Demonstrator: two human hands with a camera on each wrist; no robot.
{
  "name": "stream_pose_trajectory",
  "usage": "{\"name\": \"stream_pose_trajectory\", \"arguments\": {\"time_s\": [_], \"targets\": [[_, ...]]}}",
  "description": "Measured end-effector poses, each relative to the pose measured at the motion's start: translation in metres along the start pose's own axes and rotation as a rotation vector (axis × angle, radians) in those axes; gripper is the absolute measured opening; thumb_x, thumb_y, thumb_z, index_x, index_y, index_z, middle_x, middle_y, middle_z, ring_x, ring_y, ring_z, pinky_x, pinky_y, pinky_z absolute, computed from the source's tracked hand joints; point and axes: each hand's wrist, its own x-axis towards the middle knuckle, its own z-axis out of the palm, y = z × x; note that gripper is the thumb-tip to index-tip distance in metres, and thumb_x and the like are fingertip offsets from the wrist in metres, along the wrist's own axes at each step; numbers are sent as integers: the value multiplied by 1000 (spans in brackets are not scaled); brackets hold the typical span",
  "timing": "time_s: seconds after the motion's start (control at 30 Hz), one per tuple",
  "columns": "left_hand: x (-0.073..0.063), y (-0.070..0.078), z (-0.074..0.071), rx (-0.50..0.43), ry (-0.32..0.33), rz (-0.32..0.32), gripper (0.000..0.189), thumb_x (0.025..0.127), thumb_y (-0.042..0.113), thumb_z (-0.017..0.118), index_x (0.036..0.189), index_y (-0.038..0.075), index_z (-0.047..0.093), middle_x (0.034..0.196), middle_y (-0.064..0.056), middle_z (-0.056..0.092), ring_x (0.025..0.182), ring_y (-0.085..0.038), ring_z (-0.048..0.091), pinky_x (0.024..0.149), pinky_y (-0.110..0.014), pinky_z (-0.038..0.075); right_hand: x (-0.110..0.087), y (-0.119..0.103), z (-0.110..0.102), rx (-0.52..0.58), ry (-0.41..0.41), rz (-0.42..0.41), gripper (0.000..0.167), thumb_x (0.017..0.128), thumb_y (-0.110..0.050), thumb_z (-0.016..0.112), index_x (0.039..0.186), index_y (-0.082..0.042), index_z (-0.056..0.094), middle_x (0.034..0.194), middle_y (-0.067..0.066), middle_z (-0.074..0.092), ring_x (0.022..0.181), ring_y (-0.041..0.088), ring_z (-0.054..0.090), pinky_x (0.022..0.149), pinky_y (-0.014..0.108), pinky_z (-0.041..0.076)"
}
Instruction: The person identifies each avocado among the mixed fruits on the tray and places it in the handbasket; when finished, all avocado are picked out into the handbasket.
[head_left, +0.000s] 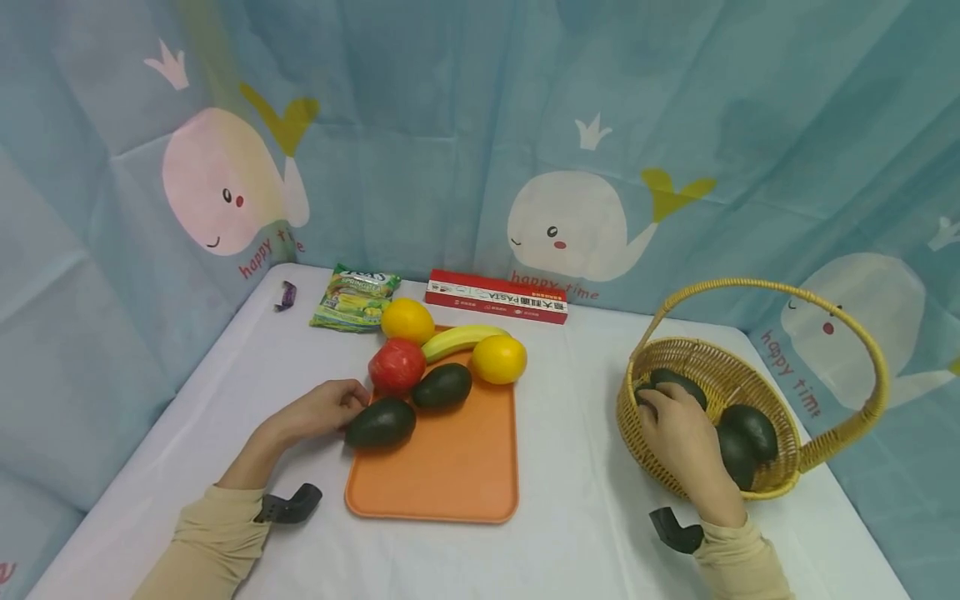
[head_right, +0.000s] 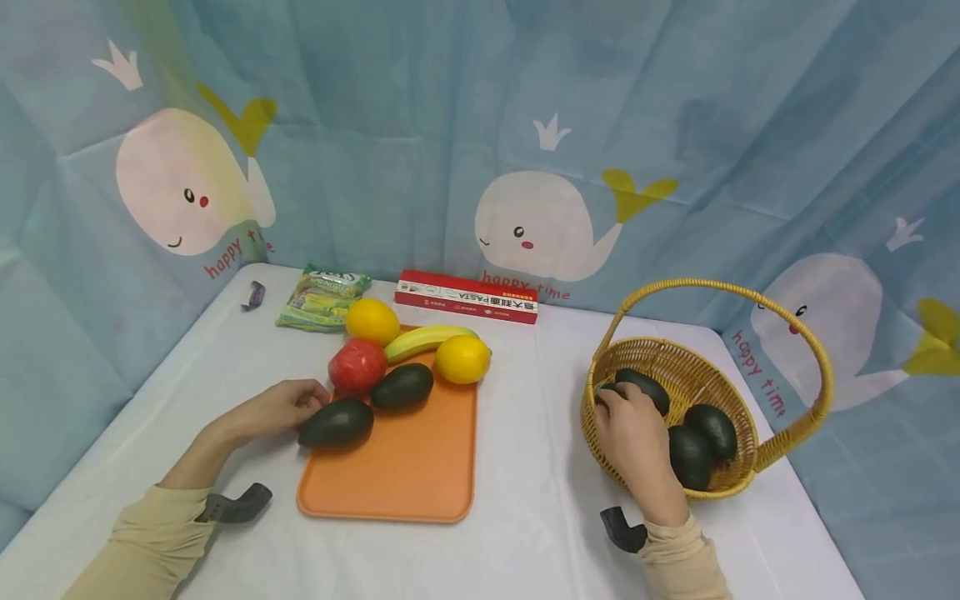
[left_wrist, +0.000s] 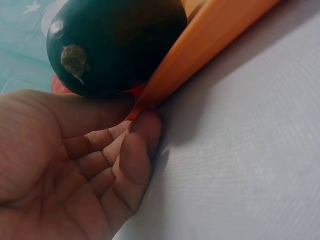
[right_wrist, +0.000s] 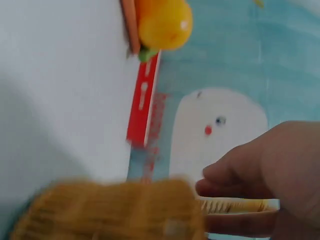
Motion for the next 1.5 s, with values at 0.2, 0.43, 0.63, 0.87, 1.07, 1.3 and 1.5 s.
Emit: {"name": "stream_pose_trajectory", "arguments": {"time_s": [0.2,0.43,0.63,0.87,1.07,1.3,1.5], "targets": [[4,4,-1,19,4,-15,19,92,7,51,107,-2,59,86,-8,63,74,-17,55,68,-28,48,12,-42,12,70,136,-189,27,83,-8,69,109,-2,70,115,21,65,104,38,64,84,52,53],[5,1,0,41,7,-30,20,92,8,51,107,-2,60,84,-7,62,74,-17,55,69,-29,48,37,-118,36,122,12,-514,53,81,-14,75,131,-9,57,135,17,55,122,32,56,99,45,49],[2,-3,5,17,11,-49,20,92,8,52,108,-2,59,85,-7,63,75,-18,55,70,-30,48,51,-168,63,23,-152,-731,65,85,-22,71,144,-11,45,151,15,42,139,32,42,112,44,39],[0,-2,5,13,16,-49,20,92,7,53,108,-2,59,86,-7,63,75,-17,55,69,-29,48,51,-182,79,-65,-186,-761,66,87,-31,70,144,-10,46,142,13,50,133,30,46,112,43,40],[1,1,2,26,9,-46,20,92,7,52,109,-2,59,87,-7,63,75,-18,55,70,-30,48,49,-175,79,-79,-128,-689,57,80,-34,78,131,-14,61,126,11,55,113,24,53,100,34,48],[2,1,2,25,9,-43,21,92,7,51,109,-2,59,87,-8,62,76,-18,55,70,-30,48,38,-163,82,-96,-87,-645,36,80,-32,78,108,-16,61,124,13,55,106,29,57,80,41,55],[2,-1,3,12,9,-39,21,92,7,52,110,-3,59,88,-8,63,76,-18,55,70,-30,49,26,-161,76,-67,-133,-599,48,78,-29,81,117,-15,57,109,10,55,90,22,56,74,32,54]]}}
